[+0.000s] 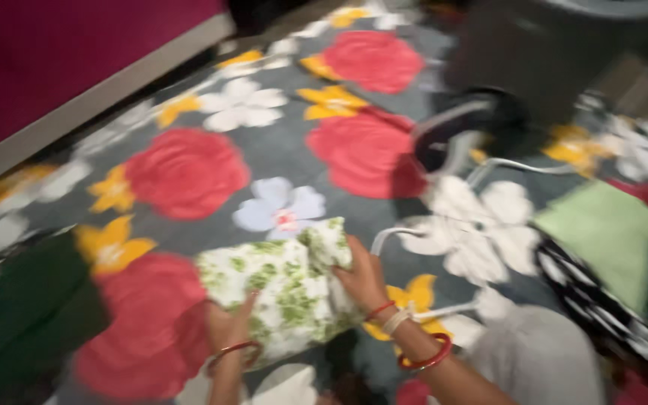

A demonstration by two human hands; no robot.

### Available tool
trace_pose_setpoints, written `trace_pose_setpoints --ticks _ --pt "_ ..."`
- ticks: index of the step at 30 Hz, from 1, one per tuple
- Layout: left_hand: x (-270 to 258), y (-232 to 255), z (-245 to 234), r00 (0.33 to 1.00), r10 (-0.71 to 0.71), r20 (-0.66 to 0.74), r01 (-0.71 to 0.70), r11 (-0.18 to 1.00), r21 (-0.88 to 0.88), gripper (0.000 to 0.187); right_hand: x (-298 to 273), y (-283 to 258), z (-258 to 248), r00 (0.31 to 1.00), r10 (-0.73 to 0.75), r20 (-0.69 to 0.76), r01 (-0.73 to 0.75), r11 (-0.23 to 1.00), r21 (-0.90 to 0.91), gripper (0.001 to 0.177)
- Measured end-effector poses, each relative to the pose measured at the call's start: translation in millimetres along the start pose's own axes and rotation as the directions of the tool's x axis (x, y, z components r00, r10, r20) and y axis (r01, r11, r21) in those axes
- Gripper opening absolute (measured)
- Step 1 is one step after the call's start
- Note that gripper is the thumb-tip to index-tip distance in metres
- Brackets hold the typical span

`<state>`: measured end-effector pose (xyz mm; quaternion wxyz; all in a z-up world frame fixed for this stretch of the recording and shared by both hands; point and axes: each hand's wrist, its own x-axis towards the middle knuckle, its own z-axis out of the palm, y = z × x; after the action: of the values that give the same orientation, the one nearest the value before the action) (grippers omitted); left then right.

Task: The person irons a white shirt with green patterns and a light green shirt on a floral bedsheet. They use an electric iron to smooth out wrinkles, folding the shirts after ironing.

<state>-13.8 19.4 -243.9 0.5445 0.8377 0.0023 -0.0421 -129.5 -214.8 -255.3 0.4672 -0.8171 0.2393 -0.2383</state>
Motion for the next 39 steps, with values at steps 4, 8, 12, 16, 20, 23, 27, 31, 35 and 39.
trace_pose_setpoints --ticks 4,8,12,16,20,23,27,31,35,39 --pt "-10 104 22 0.960 -0.004 0.281 -0.031 0.992 0.123 0.056 -16 -26 -100 0.974 0.082 -0.212 -0.057 0.991 0.121 0.054" --pt "-44 212 103 0.750 0.333 0.571 -0.382 0.924 -0.037 0.057 -36 -31 -232 0.905 0.191 -0.380 -0.081 0.954 0.288 0.050" --pt "-91 279 219 0.572 0.195 0.796 -0.391 0.919 0.055 0.055 -75 -6 -344 0.787 0.285 -0.547 -0.145 0.947 0.286 0.050" --pt "-167 310 340 0.389 0.208 0.897 -0.310 0.947 -0.085 0.060 -112 50 -437 0.658 0.348 -0.668 -0.084 0.915 0.394 0.049" --pt "-234 315 437 0.349 0.341 0.873 -0.494 0.859 -0.138 0.072 -146 135 -502 0.472 0.418 -0.776 -0.333 0.900 0.282 0.045" --pt "-256 300 474 0.325 0.117 0.938 -0.650 0.748 0.132 0.094 -156 198 -516 0.446 0.454 -0.771 -0.672 0.739 0.046 0.058" --pt "-249 282 460 0.132 -0.007 0.991 -0.841 0.528 0.115 0.078 -171 225 -499 0.234 0.581 -0.779 -0.934 0.357 -0.015 0.083" --pt "-195 299 401 -0.046 -0.100 0.994 -0.947 0.320 -0.012 0.062 -148 188 -461 0.385 0.236 -0.892 -0.840 0.490 -0.233 0.083" --pt "-131 313 315 0.091 -0.102 0.991 -0.972 0.209 0.111 0.072 -92 112 -412 0.692 -0.039 -0.721 -0.504 0.689 -0.521 0.084" --pt "-73 282 216 0.295 -0.022 0.955 -0.879 0.385 0.281 0.075 -48 21 -326 0.862 -0.198 -0.467 -0.134 0.799 -0.586 0.079"
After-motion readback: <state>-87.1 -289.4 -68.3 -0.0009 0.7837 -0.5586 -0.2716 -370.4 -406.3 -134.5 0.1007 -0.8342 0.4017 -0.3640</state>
